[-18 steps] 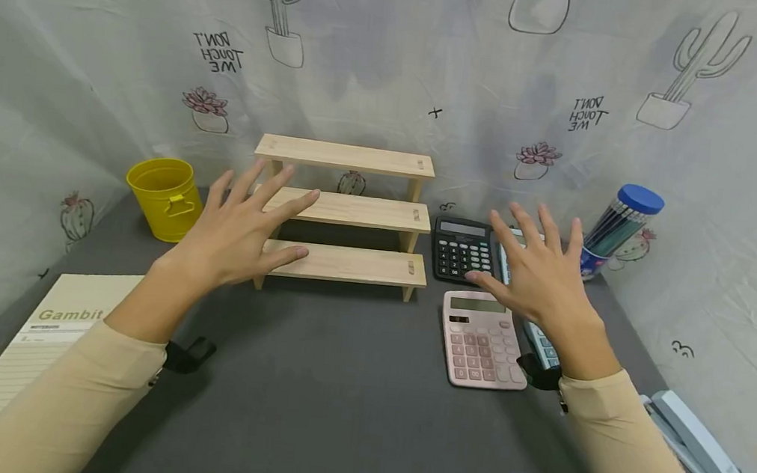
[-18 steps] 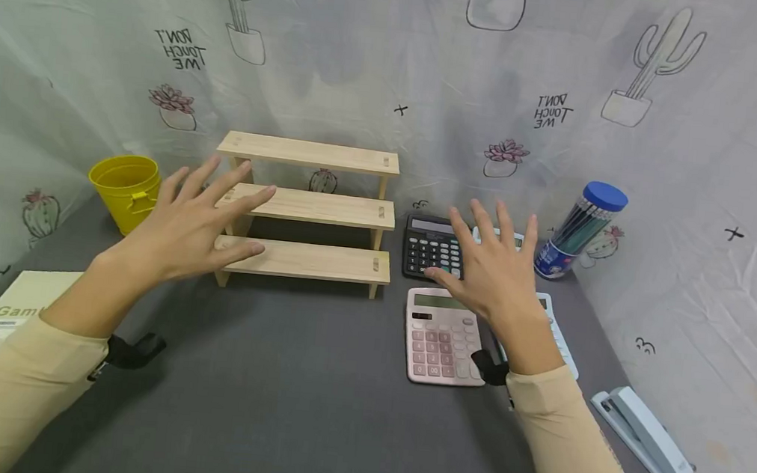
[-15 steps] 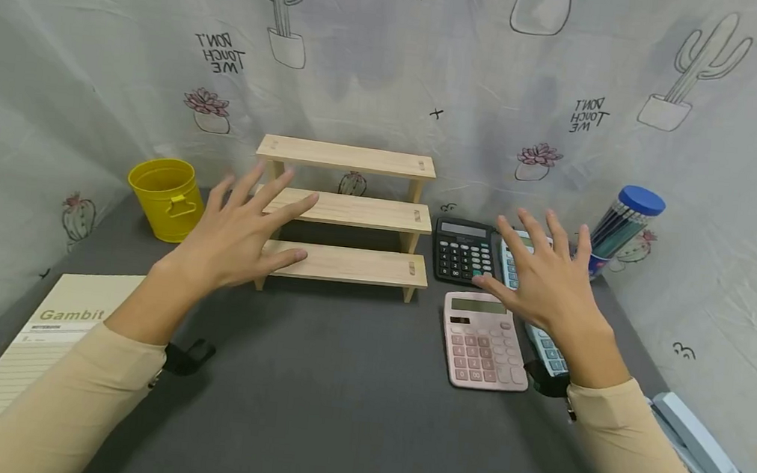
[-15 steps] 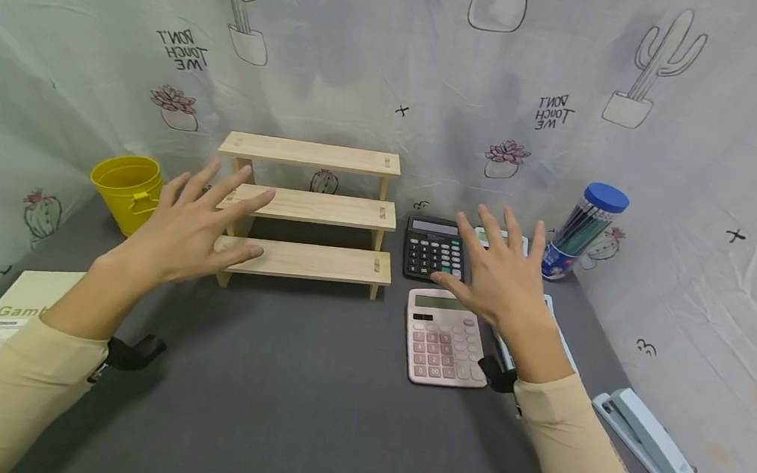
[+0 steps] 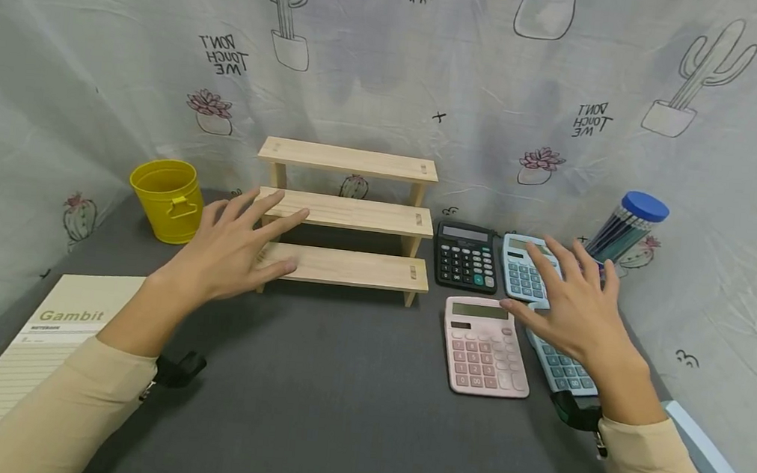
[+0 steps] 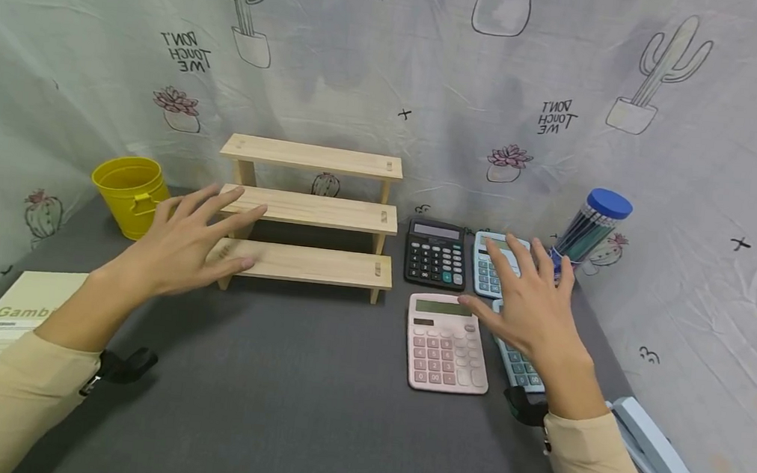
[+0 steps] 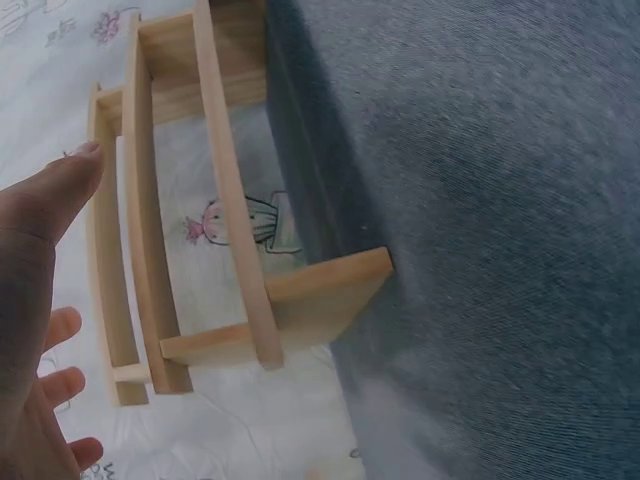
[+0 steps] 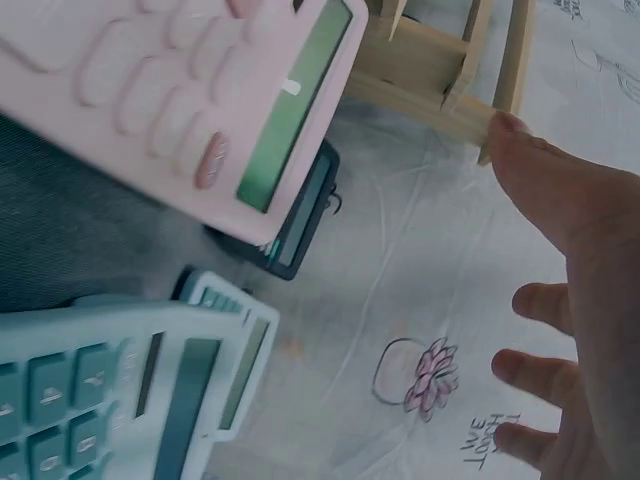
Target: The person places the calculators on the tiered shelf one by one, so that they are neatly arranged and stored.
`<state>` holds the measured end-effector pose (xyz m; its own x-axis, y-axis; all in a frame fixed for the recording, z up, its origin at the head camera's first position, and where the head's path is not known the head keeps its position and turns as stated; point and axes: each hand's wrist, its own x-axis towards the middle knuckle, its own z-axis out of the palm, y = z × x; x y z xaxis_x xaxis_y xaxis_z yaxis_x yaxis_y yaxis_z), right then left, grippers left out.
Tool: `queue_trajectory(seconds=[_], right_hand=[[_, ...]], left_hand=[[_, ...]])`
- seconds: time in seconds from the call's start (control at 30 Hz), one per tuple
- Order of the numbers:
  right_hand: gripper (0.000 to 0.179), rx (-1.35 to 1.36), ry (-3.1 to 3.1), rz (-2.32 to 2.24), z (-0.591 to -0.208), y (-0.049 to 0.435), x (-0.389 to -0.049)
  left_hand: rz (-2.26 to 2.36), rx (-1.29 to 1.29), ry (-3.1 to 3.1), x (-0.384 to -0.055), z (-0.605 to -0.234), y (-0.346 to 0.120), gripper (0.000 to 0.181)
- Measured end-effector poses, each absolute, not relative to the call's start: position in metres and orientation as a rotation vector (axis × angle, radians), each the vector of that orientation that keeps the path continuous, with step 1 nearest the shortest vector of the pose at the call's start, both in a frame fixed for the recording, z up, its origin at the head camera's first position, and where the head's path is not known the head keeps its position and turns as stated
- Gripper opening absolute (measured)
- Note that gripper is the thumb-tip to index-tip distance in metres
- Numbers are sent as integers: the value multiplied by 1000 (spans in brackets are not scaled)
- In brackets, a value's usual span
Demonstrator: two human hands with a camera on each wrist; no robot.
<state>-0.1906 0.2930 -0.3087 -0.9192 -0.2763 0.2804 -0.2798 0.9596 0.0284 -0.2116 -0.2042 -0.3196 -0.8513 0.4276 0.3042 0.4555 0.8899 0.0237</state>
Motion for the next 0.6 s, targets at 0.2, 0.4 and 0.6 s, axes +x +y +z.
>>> queue_trajectory(seconds=[0.2,0.4,0.6], right_hand=[[95,463,-2804,72,-316,308,-187],[93,491,-2816,140,-328,322,-181],[96,461,-2838,198,-341,334,-174]], left_hand=[[-155,-656,-2776,-211,-326,-209,74],[-194,-636,-2810,-210,-332,-217,73],[-229,-667,-2821,-209,-342,-223,74]])
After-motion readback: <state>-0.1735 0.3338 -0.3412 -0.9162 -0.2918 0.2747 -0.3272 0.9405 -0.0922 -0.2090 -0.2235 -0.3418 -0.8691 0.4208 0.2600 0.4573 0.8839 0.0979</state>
